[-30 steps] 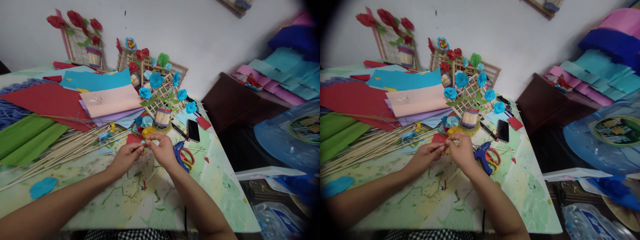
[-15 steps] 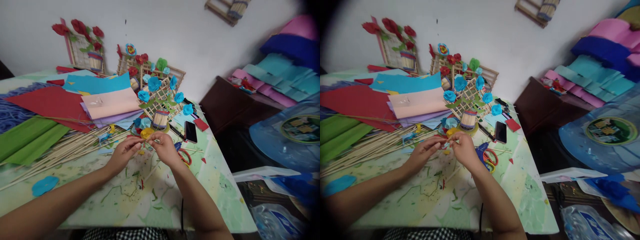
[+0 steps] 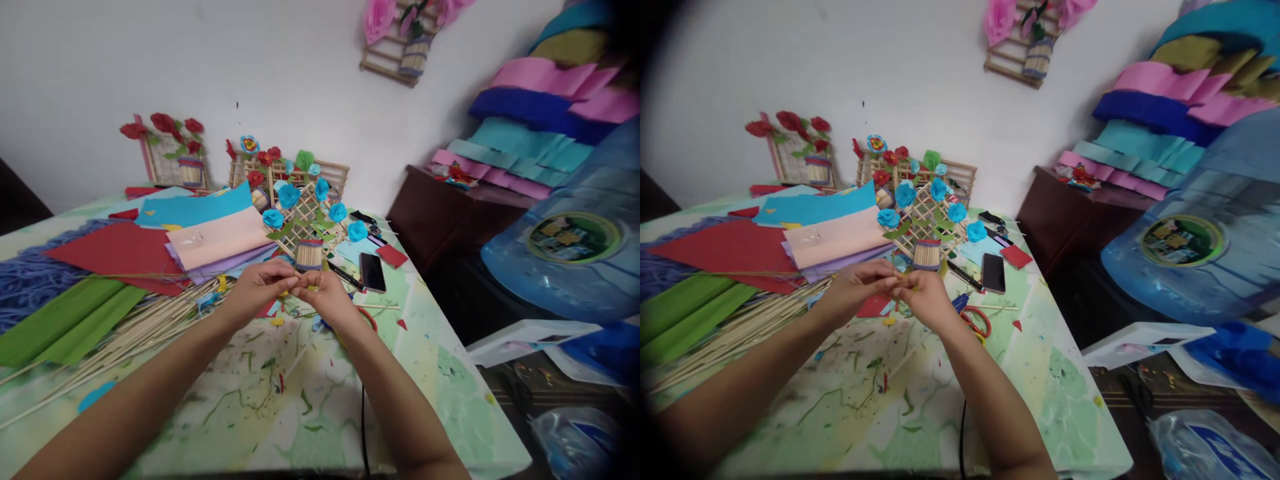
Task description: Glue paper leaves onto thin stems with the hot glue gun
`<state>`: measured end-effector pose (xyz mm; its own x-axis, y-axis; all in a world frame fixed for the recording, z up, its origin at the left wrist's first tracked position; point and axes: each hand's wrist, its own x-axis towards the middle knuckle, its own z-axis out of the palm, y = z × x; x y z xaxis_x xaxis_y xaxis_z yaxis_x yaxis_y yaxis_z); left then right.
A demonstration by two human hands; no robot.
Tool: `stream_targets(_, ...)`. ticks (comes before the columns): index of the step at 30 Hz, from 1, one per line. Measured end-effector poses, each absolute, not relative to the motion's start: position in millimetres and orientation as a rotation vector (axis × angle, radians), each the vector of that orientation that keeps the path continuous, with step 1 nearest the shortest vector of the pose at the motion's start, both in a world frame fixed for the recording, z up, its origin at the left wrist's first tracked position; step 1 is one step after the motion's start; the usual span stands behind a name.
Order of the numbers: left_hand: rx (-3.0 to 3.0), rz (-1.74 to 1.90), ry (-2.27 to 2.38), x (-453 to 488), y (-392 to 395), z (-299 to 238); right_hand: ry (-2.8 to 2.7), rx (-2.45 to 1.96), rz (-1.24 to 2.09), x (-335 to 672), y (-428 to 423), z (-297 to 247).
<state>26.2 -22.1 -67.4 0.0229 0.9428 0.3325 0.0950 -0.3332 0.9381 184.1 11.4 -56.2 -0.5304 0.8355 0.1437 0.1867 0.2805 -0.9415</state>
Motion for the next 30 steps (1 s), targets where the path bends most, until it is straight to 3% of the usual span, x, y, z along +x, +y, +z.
stream_targets(8,1.296,1.351,1.128,33.3,-17.1,-51.7,-1.778,-0.742,1.481,200.1,23.8,-53.5)
stream_targets(30,1.329,1.277,1.12,34.0,-15.9,-53.5,-1.878,-0.961,1.185,192.4,9.2,-47.1)
